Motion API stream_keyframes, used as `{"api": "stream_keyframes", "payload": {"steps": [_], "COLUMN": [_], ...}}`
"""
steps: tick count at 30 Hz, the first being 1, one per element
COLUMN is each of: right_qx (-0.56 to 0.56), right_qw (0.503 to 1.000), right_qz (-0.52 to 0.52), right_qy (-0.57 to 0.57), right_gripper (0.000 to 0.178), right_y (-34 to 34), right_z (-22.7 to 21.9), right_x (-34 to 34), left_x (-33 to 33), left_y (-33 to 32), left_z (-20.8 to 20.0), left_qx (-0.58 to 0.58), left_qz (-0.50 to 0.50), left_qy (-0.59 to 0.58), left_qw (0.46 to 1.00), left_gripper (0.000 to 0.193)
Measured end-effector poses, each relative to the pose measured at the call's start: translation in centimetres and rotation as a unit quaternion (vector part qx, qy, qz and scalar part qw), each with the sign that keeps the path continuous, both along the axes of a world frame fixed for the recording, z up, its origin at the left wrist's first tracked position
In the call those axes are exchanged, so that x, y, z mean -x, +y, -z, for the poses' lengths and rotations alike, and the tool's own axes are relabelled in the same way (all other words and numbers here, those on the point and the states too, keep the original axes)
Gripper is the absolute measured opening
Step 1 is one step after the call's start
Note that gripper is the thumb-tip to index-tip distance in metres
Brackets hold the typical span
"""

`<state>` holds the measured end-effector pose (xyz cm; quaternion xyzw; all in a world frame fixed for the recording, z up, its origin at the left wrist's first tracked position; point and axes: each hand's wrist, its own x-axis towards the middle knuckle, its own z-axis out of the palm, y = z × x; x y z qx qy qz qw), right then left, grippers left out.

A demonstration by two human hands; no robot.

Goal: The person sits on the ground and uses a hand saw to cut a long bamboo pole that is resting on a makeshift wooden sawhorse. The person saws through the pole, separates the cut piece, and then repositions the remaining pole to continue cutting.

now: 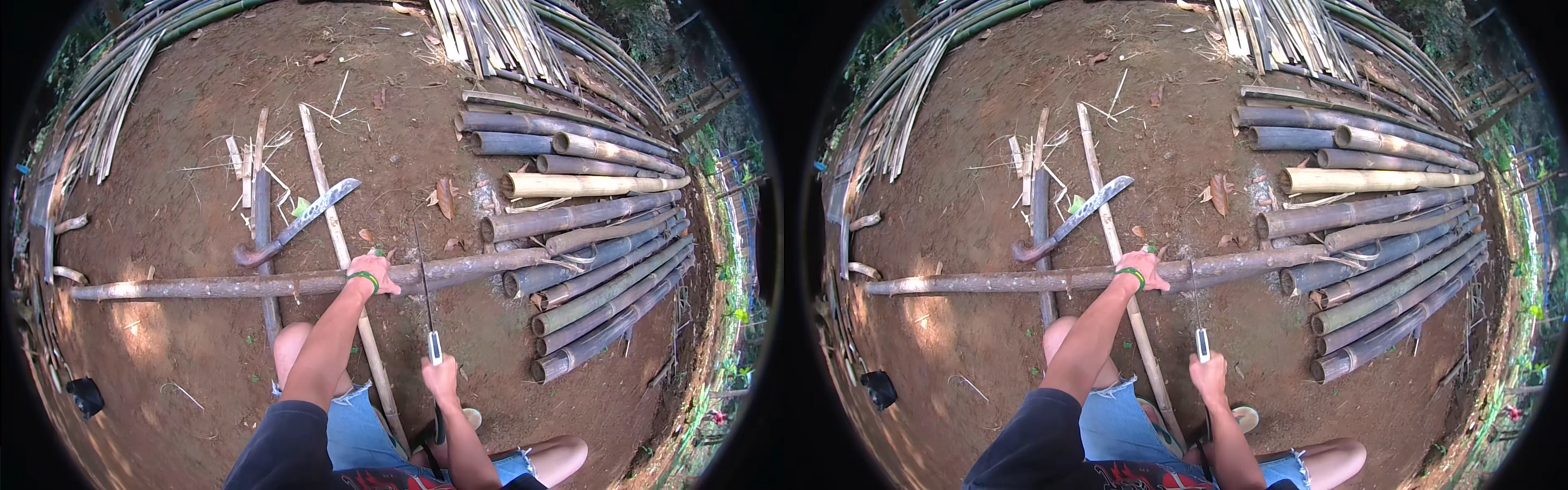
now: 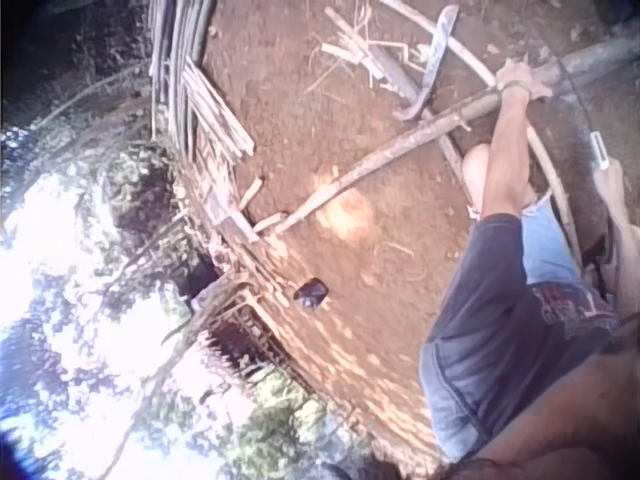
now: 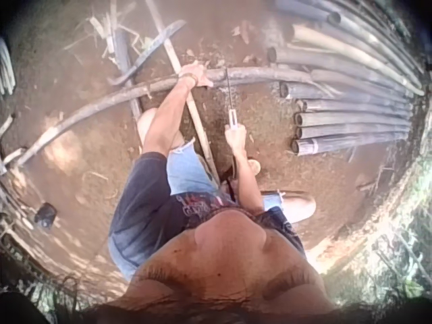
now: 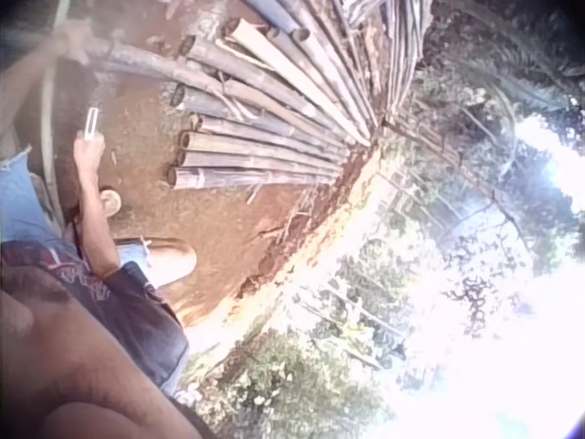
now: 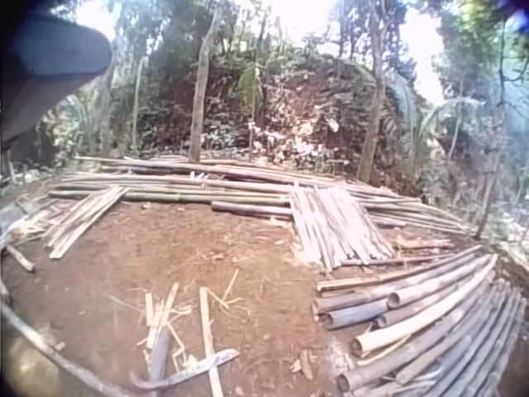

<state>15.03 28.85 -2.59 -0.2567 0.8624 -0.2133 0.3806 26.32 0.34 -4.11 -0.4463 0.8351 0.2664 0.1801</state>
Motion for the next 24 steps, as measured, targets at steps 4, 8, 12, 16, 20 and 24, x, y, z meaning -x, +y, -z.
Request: {"api": "stream_keyframes", "payload": {"steps": [4,8,12,16,20,24], "right_qx": [-0.012,0.015,-0.003,-0.019,0.025,-0.012], "right_qw": [0.998,1.0,1.0,0.999,0.999,0.999], "right_qz": [0.005,0.017,0.008,0.001,0.018,0.019], "right_qy": [0.056,0.014,0.023,0.039,0.028,0.031], "right_gripper": [0.028,0.028,0.026,0.027,0.027,0.026], "right_y": [-4.8,-10.2,2.0,-3.3,-9.3,-0.5], "right_z": [1.6,-1.0,-1.9,0.6,0.5,-0.5], "right_x": [1.7,2.0,0.0,1.8,2.6,0.0], "left_x": [1.3,0.9,0.8,1.5,2.4,1.0], "left_y": [0.2,0.1,-0.5,-1.0,-1.7,-2.1], "left_z": [-0.5,-0.2,-1.3,-1.6,-1.1,-0.6], "left_qx": [-0.001,-0.005,-0.045,-0.056,-0.073,-0.103], "left_qz": [-0.005,0.007,-0.001,-0.002,-0.004,-0.011], "left_qy": [0.015,0.008,-0.024,-0.042,-0.017,-0.018], "left_qw": [1.0,1.0,0.999,0.998,0.997,0.994], "left_gripper": [0.071,0.071,0.073,0.072,0.073,0.075]}}
